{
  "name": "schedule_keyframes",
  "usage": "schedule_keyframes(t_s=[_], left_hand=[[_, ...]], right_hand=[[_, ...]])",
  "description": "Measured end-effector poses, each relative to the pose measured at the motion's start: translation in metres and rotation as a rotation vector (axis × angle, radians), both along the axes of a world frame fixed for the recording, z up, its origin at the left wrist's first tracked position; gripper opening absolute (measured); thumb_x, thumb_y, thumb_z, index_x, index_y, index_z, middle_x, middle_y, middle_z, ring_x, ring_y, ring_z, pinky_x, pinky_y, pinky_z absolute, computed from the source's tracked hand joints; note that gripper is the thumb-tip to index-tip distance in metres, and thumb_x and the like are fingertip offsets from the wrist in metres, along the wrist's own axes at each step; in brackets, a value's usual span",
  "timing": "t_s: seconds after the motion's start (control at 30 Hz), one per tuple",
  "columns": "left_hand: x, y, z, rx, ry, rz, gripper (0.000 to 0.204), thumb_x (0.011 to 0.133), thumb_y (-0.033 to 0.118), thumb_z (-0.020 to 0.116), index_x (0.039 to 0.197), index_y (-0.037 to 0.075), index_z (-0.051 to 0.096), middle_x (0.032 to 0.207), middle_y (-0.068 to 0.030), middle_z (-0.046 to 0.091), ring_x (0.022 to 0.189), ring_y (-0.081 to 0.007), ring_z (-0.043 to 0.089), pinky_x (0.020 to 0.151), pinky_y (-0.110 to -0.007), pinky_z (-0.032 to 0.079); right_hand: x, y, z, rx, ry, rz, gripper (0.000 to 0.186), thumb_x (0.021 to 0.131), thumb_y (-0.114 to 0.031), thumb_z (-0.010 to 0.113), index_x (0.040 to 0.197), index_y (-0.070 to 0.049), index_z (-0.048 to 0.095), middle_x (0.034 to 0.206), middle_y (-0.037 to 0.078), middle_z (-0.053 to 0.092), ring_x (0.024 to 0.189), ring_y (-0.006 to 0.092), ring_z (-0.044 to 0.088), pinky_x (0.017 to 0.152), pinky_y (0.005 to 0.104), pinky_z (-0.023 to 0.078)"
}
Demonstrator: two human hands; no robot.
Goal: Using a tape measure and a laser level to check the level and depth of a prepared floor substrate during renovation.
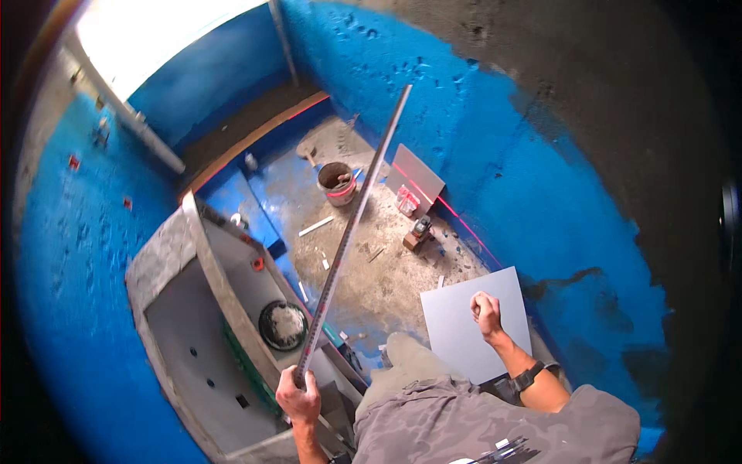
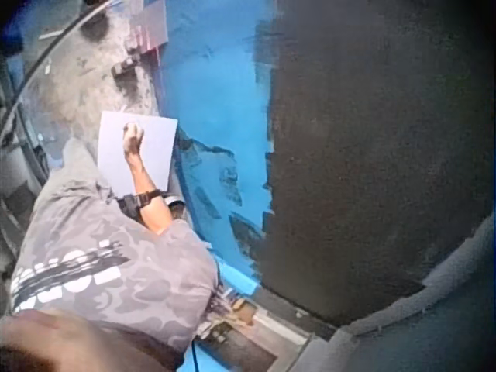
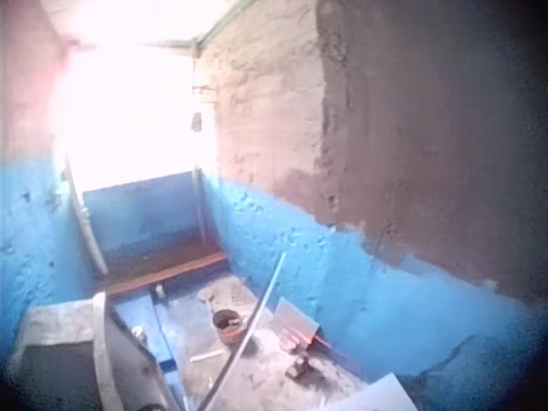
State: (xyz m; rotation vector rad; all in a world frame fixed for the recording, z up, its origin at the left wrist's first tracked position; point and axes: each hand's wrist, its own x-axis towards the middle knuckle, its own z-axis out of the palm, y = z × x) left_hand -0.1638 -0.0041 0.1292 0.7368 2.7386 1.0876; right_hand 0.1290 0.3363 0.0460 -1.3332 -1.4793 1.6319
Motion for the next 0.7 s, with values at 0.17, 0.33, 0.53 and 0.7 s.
schedule_keyframes(t_s=[0.17,0.33,0.53,0.7], left_hand=[[-0.05,0.048,-0.004,-0.005,0.104,-0.081,0.018,0.086,0.012,0.072,0.097,-0.002,0.066,0.076,-0.0136,0.066,0.065,-0.0263,0.064,0.064,-0.037,0.051],[-0.104,0.105,0.002,-0.066,0.078,-0.073,0.02,0.082,0.015,0.076,0.094,0.002,0.067,0.079,-0.0147,0.065,0.067,-0.032,0.065,0.064,-0.04,0.051],[-0.187,0.151,0.033,-0.208,0.252,-0.163,0.018,0.076,0.014,0.079,0.083,0.006,0.065,0.076,-0.0123,0.064,0.068,-0.0343,0.064,0.063,-0.043,0.05],[-0.283,0.177,0.056,-0.375,0.513,-0.311,0.024,0.072,0.009,0.076,0.07,0.009,0.052,0.069,-0.0099,0.054,0.069,-0.0307,0.058,0.062,-0.043,0.044]], right_hand=[[-0.023,0.037,-0.04,0.107,-0.092,0.08,0.03,0.095,-0.022,0.058,0.072,-0.003,0.062,0.063,0.0,0.055,0.061,0.0086,0.05,0.059,0.0292,0.041],[-0.109,0.126,-0.068,0.205,-0.13,0.136,0.029,0.093,-0.02,0.066,0.071,-0.001,0.062,0.058,0.003,0.05,0.061,0.0058,0.047,0.054,0.0326,0.039],[-0.251,0.241,-0.022,0.827,-0.234,0.121,0.009,0.085,-0.01,0.07,0.088,-0.001,0.072,0.078,0.013,0.064,0.067,0.0243,0.062,0.061,0.0365,0.047],[-0.329,0.298,0.047,1.026,-0.411,0.27,0.058,0.077,-0.019,0.079,0.131,-0.006,0.062,0.115,0.015,0.057,0.097,0.0357,0.062,0.082,0.0443,0.054]])
